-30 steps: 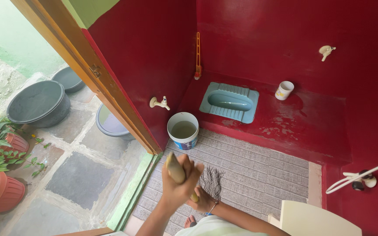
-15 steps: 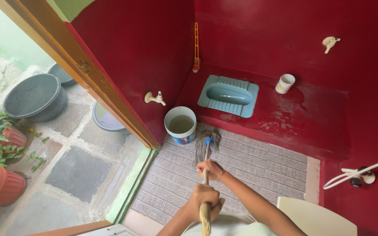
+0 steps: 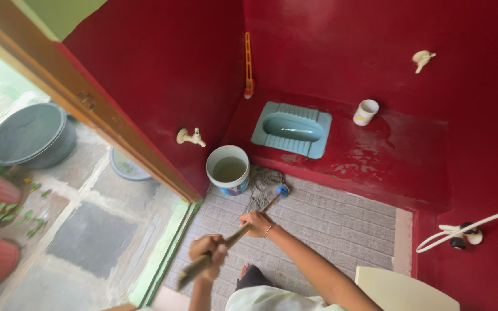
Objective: The person mops the floor of a small bathroom with red walls using a mop and a bucket of water.
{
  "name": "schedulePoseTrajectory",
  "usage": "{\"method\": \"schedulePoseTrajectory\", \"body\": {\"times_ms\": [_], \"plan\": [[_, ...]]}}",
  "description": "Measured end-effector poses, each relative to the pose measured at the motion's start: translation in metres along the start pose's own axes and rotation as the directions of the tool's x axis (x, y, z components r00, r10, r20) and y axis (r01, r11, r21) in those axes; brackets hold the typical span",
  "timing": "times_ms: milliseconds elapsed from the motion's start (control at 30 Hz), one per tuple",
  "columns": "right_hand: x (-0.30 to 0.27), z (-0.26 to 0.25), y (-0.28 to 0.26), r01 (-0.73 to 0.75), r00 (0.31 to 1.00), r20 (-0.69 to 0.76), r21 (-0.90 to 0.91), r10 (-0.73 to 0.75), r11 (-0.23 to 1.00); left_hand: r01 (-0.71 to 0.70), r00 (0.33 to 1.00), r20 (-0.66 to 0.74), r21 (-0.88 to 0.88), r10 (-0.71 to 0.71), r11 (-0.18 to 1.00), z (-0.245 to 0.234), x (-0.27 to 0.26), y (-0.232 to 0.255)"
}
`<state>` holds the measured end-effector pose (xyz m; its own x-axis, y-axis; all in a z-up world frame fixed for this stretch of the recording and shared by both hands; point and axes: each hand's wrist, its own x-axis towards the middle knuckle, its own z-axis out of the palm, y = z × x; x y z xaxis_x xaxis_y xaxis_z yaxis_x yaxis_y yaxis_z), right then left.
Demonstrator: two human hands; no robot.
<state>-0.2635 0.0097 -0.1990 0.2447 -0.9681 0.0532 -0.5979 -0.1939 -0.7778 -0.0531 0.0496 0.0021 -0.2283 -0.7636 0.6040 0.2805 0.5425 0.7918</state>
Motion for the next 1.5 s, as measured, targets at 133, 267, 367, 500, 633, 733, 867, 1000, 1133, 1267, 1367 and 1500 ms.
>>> {"method": "schedulePoseTrajectory", "body": {"times_ms": [133, 267, 367, 500, 633, 733, 867, 1000, 1133, 1267, 1367, 1500], "plan": [[-0.007, -0.018, 0.013, -0.104, 0.993, -0.069, -0.109, 0.097, 0.989, 0.099, 0.995, 0.031, -0.180, -0.095, 0.979, 0.000, 0.034, -0.021], [-0.035, -0.047, 0.050, -0.198, 0.961, -0.224, -0.140, 0.163, 0.970, 0.177, 0.974, 0.182, -0.248, -0.133, 0.953, 0.032, 0.059, -0.056], [-0.057, -0.083, 0.074, -0.410, 0.882, -0.309, -0.126, 0.357, 0.904, 0.272, 0.918, 0.358, -0.255, -0.170, 0.928, 0.074, 0.086, -0.084], [-0.097, -0.113, 0.085, -0.536, 0.701, -0.524, 0.059, 0.483, 0.842, 0.244, 0.784, 0.612, -0.148, -0.105, 0.958, 0.130, 0.109, -0.109], [-0.127, -0.126, 0.088, -0.616, 0.465, -0.617, 0.289, 0.635, 0.733, 0.285, 0.675, 0.738, -0.233, -0.022, 0.930, 0.179, 0.105, -0.109], [-0.123, -0.126, 0.092, -0.437, 0.512, -0.667, 0.341, 0.542, 0.832, 0.344, 0.620, 0.776, -0.138, -0.114, 0.929, 0.175, 0.115, -0.091], [-0.074, -0.117, 0.097, -0.449, 0.653, -0.634, 0.118, 0.415, 0.886, 0.331, 0.724, 0.665, -0.102, -0.183, 0.938, 0.151, 0.162, -0.061], [-0.011, -0.110, 0.059, -0.240, 0.721, -0.640, 0.128, 0.265, 0.962, 0.336, 0.718, 0.666, -0.077, -0.202, 0.939, 0.126, 0.205, -0.004], [0.008, -0.105, -0.014, -0.054, 0.853, -0.488, 0.273, 0.186, 0.961, 0.068, 0.708, 0.706, -0.085, 0.012, 0.994, 0.122, 0.214, 0.023], [0.016, -0.111, -0.067, 0.070, 0.919, -0.385, 0.383, 0.090, 0.921, 0.148, 0.674, 0.737, -0.074, -0.046, 0.986, 0.129, 0.211, 0.022], [0.024, -0.112, -0.073, 0.112, 0.939, -0.342, 0.410, 0.039, 0.905, 0.159, 0.703, 0.710, -0.084, -0.053, 0.984, 0.131, 0.215, 0.014], [0.034, -0.100, -0.036, 0.100, 0.953, -0.300, 0.437, 0.040, 0.894, 0.082, 0.781, 0.625, -0.086, -0.010, 0.993, 0.118, 0.222, -0.003]]}}
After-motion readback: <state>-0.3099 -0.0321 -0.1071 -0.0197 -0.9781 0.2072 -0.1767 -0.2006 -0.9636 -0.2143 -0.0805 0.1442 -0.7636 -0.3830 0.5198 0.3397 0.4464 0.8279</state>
